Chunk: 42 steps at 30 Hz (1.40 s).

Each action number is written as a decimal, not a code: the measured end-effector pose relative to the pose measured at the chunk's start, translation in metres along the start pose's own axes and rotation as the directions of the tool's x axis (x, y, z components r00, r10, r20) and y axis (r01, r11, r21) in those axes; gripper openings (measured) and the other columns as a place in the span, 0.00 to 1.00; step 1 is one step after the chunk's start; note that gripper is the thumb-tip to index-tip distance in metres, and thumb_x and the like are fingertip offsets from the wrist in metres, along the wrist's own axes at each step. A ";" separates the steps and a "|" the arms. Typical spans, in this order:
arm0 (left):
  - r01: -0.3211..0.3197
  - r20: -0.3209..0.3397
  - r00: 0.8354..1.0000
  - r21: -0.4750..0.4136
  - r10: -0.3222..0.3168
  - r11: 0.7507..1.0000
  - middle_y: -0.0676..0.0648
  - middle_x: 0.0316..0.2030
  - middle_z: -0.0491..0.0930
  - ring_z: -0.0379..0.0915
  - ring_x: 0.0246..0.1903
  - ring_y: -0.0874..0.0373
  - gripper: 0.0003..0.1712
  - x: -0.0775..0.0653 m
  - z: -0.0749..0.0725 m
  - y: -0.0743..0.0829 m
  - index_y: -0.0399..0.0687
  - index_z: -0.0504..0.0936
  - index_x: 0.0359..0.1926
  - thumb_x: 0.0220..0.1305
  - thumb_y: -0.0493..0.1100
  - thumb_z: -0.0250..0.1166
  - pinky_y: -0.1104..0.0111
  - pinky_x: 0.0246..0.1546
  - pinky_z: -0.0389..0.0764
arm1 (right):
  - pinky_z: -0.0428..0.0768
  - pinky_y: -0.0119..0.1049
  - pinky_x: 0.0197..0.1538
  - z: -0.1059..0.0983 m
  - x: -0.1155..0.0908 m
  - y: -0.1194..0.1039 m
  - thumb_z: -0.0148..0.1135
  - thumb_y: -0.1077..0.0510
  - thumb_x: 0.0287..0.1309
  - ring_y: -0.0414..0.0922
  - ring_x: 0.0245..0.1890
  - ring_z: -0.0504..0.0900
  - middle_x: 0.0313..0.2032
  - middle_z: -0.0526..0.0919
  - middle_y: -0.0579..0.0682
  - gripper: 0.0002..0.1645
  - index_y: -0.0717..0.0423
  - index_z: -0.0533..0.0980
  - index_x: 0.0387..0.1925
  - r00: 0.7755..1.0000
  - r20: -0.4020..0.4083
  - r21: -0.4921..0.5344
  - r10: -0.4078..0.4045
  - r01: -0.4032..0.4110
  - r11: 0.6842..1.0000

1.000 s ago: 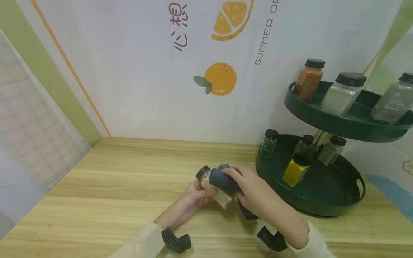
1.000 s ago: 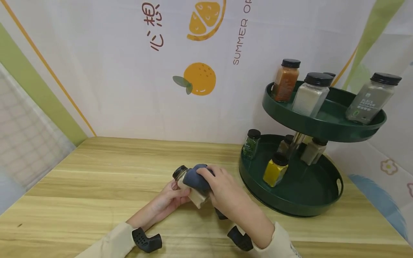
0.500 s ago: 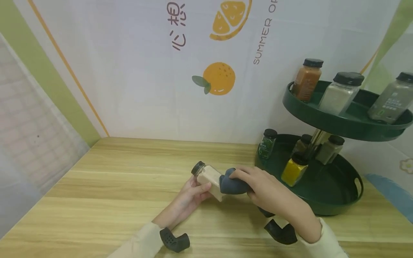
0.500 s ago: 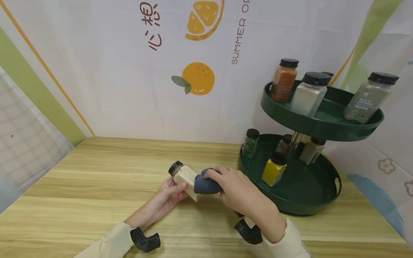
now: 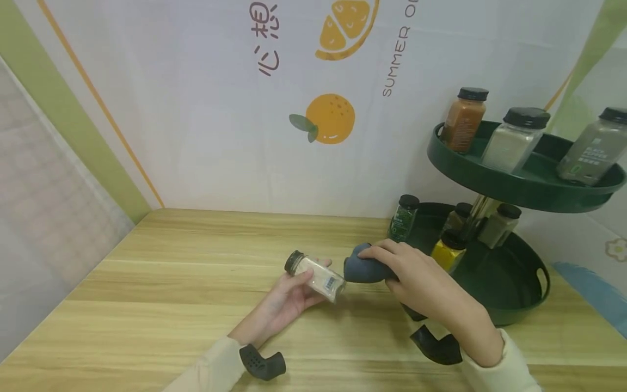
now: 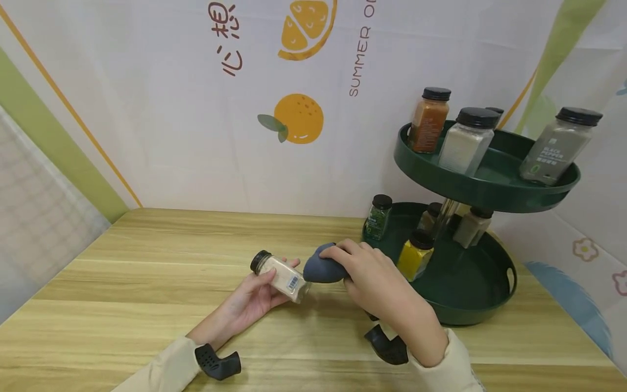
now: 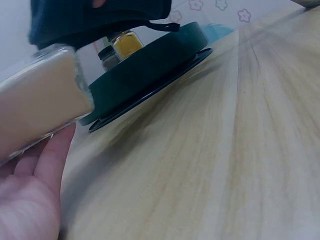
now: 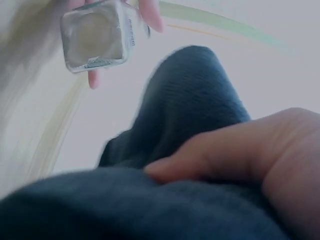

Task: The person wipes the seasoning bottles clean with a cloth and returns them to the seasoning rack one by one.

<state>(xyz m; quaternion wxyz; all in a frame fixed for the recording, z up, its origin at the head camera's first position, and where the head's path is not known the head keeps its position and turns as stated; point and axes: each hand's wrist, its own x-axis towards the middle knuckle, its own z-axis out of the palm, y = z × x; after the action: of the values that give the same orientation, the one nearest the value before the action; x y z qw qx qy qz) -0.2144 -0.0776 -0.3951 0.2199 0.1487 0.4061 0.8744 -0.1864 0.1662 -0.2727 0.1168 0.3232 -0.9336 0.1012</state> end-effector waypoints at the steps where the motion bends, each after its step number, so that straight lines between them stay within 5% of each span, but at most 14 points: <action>1: 0.011 0.000 1.000 0.005 -0.011 1.000 0.42 0.68 0.55 0.63 0.61 0.53 0.30 0.000 0.000 0.000 0.50 0.56 0.63 0.64 0.40 0.57 0.55 0.64 0.62 | 0.78 0.51 0.48 0.001 0.001 -0.001 0.63 0.71 0.45 0.51 0.46 0.79 0.51 0.78 0.49 0.32 0.44 0.75 0.52 1.000 -0.019 0.005 -0.002 0.003 1.000; 6: 0.037 -0.007 0.999 0.037 -0.037 0.999 0.49 0.61 0.53 0.56 0.60 0.55 0.38 -0.001 0.001 0.001 0.52 0.51 0.68 0.60 0.33 0.57 0.61 0.64 0.61 | 0.77 0.53 0.50 0.009 0.005 -0.008 0.64 0.71 0.44 0.53 0.49 0.78 0.53 0.77 0.51 0.34 0.43 0.73 0.54 0.995 -0.102 0.025 -0.005 0.008 1.000; 13: 0.031 -0.001 1.000 0.096 -0.031 0.995 0.51 0.59 0.62 0.62 0.60 0.55 0.39 -0.001 0.001 0.000 0.51 0.52 0.68 0.59 0.34 0.59 0.55 0.62 0.64 | 0.78 0.52 0.49 0.025 0.009 -0.019 0.68 0.70 0.42 0.54 0.51 0.77 0.54 0.75 0.51 0.38 0.40 0.72 0.56 0.978 -0.207 0.016 -0.040 0.044 0.999; 19: 0.015 0.046 0.999 0.216 -0.026 0.976 0.52 0.56 0.69 0.68 0.54 0.56 0.36 -0.002 0.002 -0.003 0.47 0.55 0.66 0.59 0.38 0.60 0.57 0.56 0.71 | 0.78 0.51 0.51 0.036 0.009 -0.025 0.70 0.68 0.42 0.54 0.52 0.77 0.55 0.74 0.52 0.38 0.38 0.72 0.56 0.990 -0.137 0.014 -0.036 0.038 0.999; 23: 0.005 0.033 0.999 0.198 -0.012 0.980 0.53 0.53 0.70 0.70 0.51 0.58 0.34 -0.002 0.003 -0.003 0.47 0.56 0.64 0.58 0.36 0.58 0.60 0.54 0.72 | 0.77 0.51 0.52 0.036 0.008 -0.025 0.69 0.69 0.43 0.54 0.52 0.77 0.55 0.75 0.53 0.35 0.39 0.74 0.54 0.994 -0.108 0.026 -0.028 0.031 0.999; 33: -0.080 -0.123 0.989 0.066 0.088 0.995 0.55 0.45 0.76 0.76 0.45 0.61 0.31 -0.002 0.003 -0.002 0.58 0.57 0.62 0.60 0.38 0.56 0.63 0.51 0.75 | 0.79 0.48 0.49 0.025 0.007 -0.014 0.64 0.70 0.44 0.50 0.46 0.78 0.51 0.77 0.50 0.30 0.42 0.77 0.49 0.999 -0.028 -0.001 -0.031 0.031 1.000; 42: -0.092 -0.099 0.990 0.078 0.100 0.993 0.54 0.45 0.77 0.77 0.45 0.60 0.24 -0.003 -0.001 -0.001 0.58 0.60 0.59 0.62 0.42 0.54 0.64 0.46 0.78 | 0.77 0.50 0.48 0.006 0.001 -0.004 0.61 0.71 0.44 0.50 0.44 0.78 0.49 0.79 0.48 0.29 0.40 0.79 0.46 0.998 0.059 -0.013 0.015 -0.014 1.000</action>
<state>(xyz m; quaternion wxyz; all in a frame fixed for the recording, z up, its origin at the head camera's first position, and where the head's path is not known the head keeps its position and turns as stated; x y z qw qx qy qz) -0.2123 -0.0791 -0.3963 0.1508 0.1306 0.4409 0.8751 -0.1856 0.1604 -0.2775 0.0906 0.3184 -0.9396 0.0868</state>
